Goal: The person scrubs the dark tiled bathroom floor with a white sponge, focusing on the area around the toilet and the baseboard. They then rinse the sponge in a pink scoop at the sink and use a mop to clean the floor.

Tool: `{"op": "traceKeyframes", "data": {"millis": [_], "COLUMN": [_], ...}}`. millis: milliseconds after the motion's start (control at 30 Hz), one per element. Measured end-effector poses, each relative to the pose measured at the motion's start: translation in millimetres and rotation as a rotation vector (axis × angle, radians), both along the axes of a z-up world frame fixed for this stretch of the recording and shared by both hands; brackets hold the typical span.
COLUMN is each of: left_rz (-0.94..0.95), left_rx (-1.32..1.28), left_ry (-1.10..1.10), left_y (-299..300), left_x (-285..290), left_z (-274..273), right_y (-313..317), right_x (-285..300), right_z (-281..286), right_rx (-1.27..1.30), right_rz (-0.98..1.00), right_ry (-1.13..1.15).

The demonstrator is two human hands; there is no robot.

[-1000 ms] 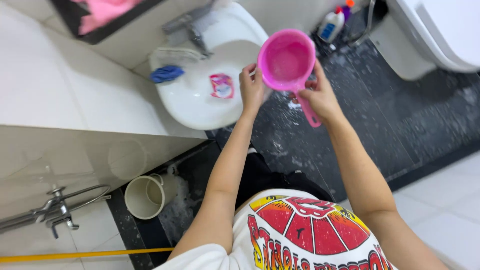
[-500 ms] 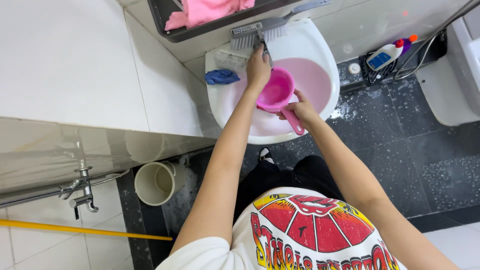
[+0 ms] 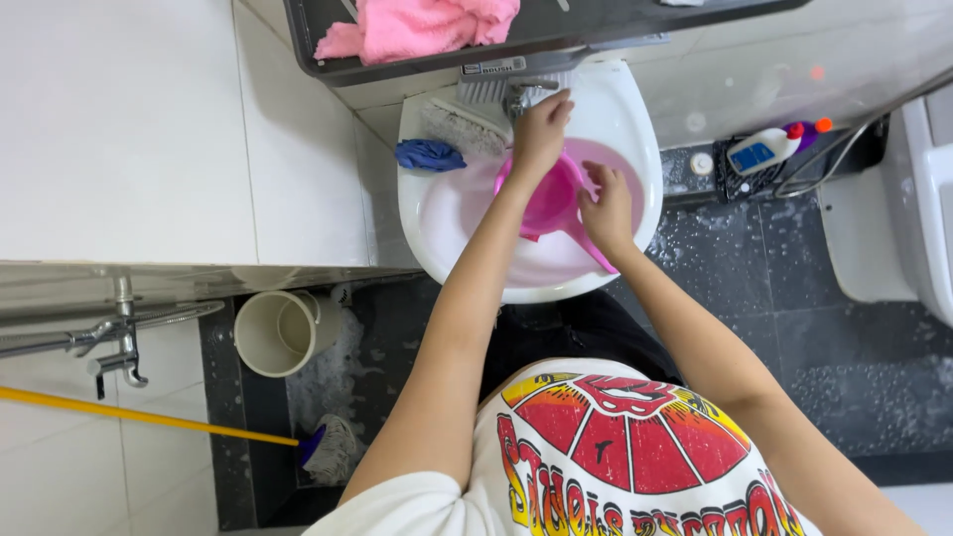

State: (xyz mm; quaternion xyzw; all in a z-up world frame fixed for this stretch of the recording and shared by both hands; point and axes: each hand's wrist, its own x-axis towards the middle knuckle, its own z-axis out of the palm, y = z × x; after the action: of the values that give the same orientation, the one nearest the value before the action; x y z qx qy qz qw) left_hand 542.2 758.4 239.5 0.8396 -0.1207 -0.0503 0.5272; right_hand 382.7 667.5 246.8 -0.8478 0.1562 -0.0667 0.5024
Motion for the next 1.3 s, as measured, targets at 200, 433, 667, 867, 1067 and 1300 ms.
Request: {"op": "traceKeyframes", "data": {"millis": [200,433,667,867,1067,1300], "left_rz": [0.402,0.308,0.519,1.085,0.583,0.248], "left_rx": [-0.246,-0.363,-1.072,-0.908,-0.745,-0.357], "left_ry": [0.029,0.925,1.201,0.877,0.434,0.324], "left_y": [86.1,59.8,-3.0,17.5,77.3,100.9], "left_x": [-87.5,-159.3,-172.1,-163.9,-142.6,-109.0], "left_z": [-8.9,-118.1,-183.5,-93.2,-111.5,-95.6], "right_y": [10.9,13.4,20.7,11.7,13.6,19.8], "right_x": [54.0,124.9,127.9,132.4,109.9,88.9], "right_z": [-38.8,-164.6,-139.2,-149.1,-74.7,-144.3], "right_rx": [0.042,0.910,1.189,1.056,-0.082,-0.665], "right_rz": [0.154,-0.033,-0.078,0.126,0.788,1.010], "right_ry": [0.125,0.595,0.807,0.798,0.135,0.161]}}
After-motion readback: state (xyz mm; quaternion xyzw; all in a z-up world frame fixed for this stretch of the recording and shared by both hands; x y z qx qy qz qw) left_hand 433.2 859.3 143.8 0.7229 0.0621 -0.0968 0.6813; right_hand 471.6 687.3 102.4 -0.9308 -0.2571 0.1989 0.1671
